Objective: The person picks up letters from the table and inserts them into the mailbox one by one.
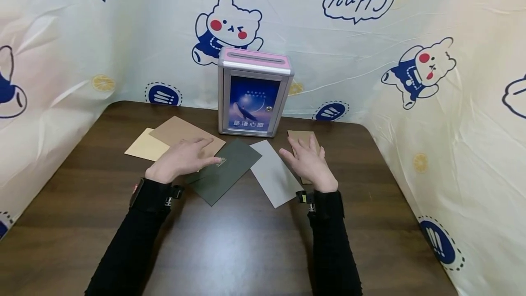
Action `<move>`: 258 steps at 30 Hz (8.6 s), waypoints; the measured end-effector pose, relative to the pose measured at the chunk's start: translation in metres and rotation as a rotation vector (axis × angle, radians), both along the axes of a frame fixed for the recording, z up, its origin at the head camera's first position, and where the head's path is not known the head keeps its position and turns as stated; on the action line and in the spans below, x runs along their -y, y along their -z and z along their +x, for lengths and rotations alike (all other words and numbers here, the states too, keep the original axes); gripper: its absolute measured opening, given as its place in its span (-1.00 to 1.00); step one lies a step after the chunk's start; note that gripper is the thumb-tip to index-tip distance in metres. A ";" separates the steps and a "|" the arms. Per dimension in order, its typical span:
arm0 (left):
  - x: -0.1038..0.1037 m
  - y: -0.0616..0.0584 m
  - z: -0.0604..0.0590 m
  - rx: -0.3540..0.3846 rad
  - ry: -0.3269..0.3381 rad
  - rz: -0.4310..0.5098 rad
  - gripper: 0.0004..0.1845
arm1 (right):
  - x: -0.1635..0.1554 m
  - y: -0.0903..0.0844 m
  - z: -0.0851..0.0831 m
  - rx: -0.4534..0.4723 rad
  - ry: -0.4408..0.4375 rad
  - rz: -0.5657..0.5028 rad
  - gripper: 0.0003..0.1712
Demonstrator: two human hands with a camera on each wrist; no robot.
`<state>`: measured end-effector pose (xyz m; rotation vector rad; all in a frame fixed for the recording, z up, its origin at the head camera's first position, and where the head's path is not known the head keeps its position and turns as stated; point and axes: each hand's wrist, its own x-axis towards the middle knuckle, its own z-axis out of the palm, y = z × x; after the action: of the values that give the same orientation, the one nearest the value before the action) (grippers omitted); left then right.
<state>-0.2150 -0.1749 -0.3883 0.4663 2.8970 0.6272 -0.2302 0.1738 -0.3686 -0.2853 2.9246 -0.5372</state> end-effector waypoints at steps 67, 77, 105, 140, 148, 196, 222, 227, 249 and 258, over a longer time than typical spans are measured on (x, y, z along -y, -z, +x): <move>-0.079 0.022 0.026 -0.041 0.233 -0.230 -0.49 | 0.010 -0.002 0.003 0.051 -0.063 -0.024 -0.21; -0.079 0.006 0.033 -0.105 0.293 -0.195 -0.44 | 0.006 -0.003 0.004 0.039 -0.074 -0.034 -0.27; -0.088 -0.018 0.037 -0.670 0.506 -0.251 -0.37 | 0.006 0.001 -0.004 0.259 -0.172 -0.361 -0.03; -0.085 -0.014 0.022 -1.123 0.069 0.186 -0.37 | 0.017 -0.007 0.004 0.284 -0.180 -0.646 -0.60; -0.089 -0.016 0.027 -0.883 -0.059 0.545 0.15 | 0.020 -0.009 0.008 0.287 -0.147 -0.696 -0.56; -0.086 -0.013 0.022 -0.087 -0.074 0.897 -0.79 | 0.019 -0.015 0.007 0.172 -0.251 -0.683 -0.44; -0.085 -0.001 0.009 -0.164 -0.102 0.809 -0.79 | 0.015 -0.012 0.003 -0.064 -0.221 -0.618 -0.76; -0.084 0.000 0.008 -0.177 -0.088 0.781 -0.79 | 0.015 -0.010 0.003 -0.110 -0.194 -0.613 -0.82; -0.087 0.014 0.013 -0.193 -0.058 0.715 -0.80 | 0.010 0.001 0.002 -0.047 -0.167 -0.676 -0.84; -0.086 0.013 0.013 -0.210 -0.053 0.729 -0.79 | 0.011 0.003 0.004 -0.073 -0.146 -0.681 -0.84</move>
<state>-0.2020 -0.0892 -0.4013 0.5525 2.7803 1.7458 -0.2265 0.1624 -0.3711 -0.5948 2.6484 -1.5061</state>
